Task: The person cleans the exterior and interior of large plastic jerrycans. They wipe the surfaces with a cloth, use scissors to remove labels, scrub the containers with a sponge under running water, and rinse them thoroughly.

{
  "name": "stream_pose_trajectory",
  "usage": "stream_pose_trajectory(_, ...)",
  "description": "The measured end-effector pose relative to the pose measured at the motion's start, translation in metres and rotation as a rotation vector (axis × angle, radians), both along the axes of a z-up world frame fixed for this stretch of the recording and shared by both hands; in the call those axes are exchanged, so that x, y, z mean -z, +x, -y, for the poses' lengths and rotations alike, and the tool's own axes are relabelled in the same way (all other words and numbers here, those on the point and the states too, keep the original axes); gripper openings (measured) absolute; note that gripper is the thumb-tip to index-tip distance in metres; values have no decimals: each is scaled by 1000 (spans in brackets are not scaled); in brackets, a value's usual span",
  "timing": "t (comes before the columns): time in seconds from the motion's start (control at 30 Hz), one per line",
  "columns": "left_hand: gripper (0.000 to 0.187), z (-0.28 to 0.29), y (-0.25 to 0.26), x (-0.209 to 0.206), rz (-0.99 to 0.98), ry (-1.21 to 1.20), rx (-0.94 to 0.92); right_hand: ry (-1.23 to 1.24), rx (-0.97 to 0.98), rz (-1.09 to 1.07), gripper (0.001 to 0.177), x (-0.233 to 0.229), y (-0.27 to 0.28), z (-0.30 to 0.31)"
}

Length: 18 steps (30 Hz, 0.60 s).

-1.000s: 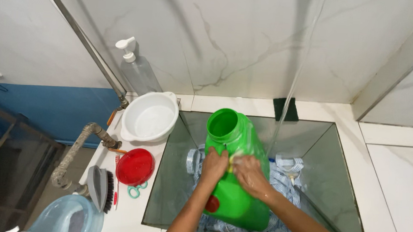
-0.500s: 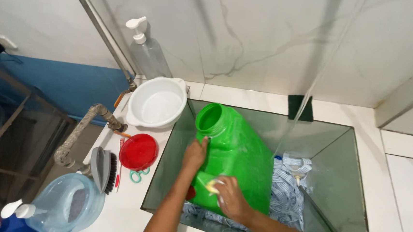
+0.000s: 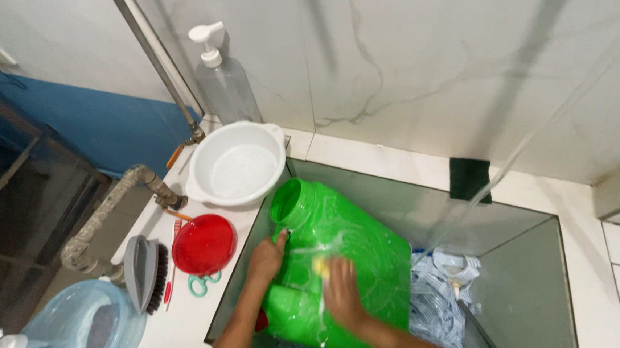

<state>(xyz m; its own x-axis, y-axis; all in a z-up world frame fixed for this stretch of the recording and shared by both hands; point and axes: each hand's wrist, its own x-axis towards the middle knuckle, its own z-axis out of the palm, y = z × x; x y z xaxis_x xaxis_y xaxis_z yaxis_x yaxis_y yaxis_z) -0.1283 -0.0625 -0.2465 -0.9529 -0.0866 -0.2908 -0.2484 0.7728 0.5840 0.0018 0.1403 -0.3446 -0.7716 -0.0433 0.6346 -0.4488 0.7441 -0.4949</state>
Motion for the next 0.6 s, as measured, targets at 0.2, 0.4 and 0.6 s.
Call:
stream_pose_trajectory(0.2,76,-3,11,-12,41,7,-33,-451,316,134,15,-1,-78,-121)
stream_pose_trajectory(0.4,77,-9,5,-20,81,-11,-12,-88,-20,295,55,12,104,-12)
stream_pose_trajectory(0.6,76,2,5,-10,1,-30,-12,-59,211,145,44,-10,-144,-63)
